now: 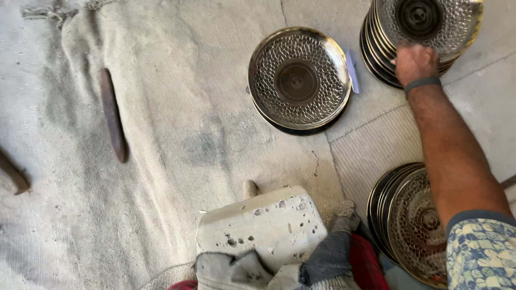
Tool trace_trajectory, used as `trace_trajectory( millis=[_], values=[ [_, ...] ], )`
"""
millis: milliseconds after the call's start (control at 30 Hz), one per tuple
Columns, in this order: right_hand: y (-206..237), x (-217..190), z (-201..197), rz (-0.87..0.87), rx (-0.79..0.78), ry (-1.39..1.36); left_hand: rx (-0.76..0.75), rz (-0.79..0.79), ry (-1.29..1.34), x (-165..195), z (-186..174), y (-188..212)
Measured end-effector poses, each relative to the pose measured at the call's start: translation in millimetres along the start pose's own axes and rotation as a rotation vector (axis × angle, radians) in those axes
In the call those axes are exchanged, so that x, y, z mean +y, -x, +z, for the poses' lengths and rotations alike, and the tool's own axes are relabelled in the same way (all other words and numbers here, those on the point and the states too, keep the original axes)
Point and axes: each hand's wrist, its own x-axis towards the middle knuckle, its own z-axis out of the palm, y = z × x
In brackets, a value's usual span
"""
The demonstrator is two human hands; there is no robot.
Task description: The person sits on the floor and uses a hammer and a small cylindrical tool to create a textured pattern on a brass plate. They repeatedly strike the tool against the plate's surface, rotating the plate to cover different areas. Finished plates are stacked nearby.
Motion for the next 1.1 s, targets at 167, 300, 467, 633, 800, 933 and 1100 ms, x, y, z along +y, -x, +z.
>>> trace_trajectory(
  millis=[167,300,467,633,800,933,1100],
  values=[
    [32,13,4,-0.074,0.154,0.076,-0.005,-0.02,0.008,-4,13,1],
    [79,51,-43,-0.085,0.34,-0.305,0.028,-0.035,0.023,-8,16,10],
    [205,106,-131,-0.038,0.444,-0.767,0.068,-0.104,0.045,-5,-28,44],
    [387,84,-160,-0.35,0.575,-0.89,-0.059,-0.207,0.049,10,-77,47],
    [490,-20,-145,-0.899,0.806,-0.568,0.033,-0.184,0.372,12,-115,65],
    [501,-91,-110,-0.904,0.51,-0.601,0.197,-0.091,0.785,16,-136,75],
    [483,-100,-97,-0.825,0.351,-0.607,-0.006,-0.521,1.168,20,-152,91]
  ],
)
